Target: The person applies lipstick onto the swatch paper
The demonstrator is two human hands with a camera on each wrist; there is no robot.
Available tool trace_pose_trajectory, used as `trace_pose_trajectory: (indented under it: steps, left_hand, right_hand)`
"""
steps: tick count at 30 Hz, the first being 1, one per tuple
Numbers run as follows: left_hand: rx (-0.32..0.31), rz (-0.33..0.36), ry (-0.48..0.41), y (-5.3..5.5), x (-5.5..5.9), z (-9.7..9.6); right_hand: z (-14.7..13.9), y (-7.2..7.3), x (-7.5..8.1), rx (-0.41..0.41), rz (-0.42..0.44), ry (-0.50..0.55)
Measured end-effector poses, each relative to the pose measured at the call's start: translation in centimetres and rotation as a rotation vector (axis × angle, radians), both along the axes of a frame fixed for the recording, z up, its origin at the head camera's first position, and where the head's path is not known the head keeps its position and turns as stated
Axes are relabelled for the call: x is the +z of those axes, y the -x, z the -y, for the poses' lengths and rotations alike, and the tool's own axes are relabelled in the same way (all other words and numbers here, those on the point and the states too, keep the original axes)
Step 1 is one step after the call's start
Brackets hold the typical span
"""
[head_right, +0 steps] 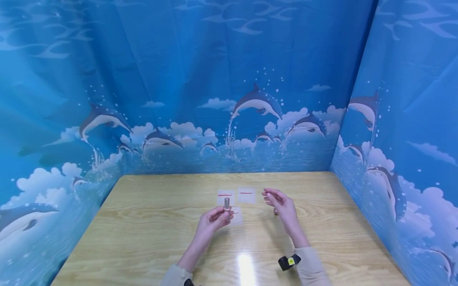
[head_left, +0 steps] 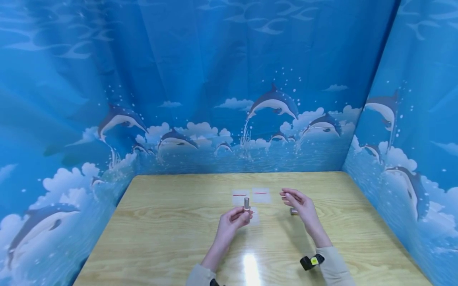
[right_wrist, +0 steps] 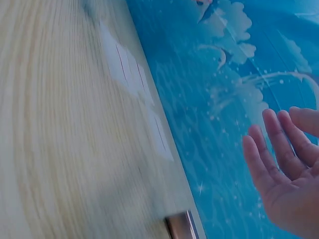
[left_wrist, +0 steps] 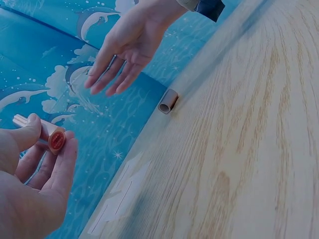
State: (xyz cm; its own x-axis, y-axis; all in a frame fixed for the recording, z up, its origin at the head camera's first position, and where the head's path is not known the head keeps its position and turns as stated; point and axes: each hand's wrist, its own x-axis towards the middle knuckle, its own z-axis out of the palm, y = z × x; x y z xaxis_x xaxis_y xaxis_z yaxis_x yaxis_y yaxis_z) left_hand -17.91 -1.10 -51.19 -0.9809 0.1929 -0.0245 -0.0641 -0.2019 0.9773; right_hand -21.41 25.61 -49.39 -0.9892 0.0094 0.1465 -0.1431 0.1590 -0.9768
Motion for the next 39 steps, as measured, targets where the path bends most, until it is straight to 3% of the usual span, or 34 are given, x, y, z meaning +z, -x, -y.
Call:
trace_pose_trajectory:
  steps: [7, 14, 21, 29, 39]
  left_hand:
    - [0.005, 0.010, -0.003, 0.1, -0.2, -0.1]
    - [-0.001, 0.003, 0.004, 0.0, -0.1, 0.0]
    - [0.004, 0.007, 0.011, 0.0, -0.1, -0.1]
    - [0.007, 0.012, 0.008, 0.0, -0.1, -0.1]
    - [-0.002, 0.009, 0.012, 0.1, -0.2, -0.1]
  right_hand:
    - [-2.7, 0.3, -0.1, 0.005, 0.026, -0.188]
    - [-4.5, 0.6, -0.8, 0.110, 0.058, -0.247]
    - [-5.5, 1.0, -2.2, 0.061, 0.032, -0.534]
    - [-5.9, 1.4, -2.8, 0.087, 0.021, -0.629]
    - [-6.2, 2.0, -3.2, 0.109, 0.057, -0.671]
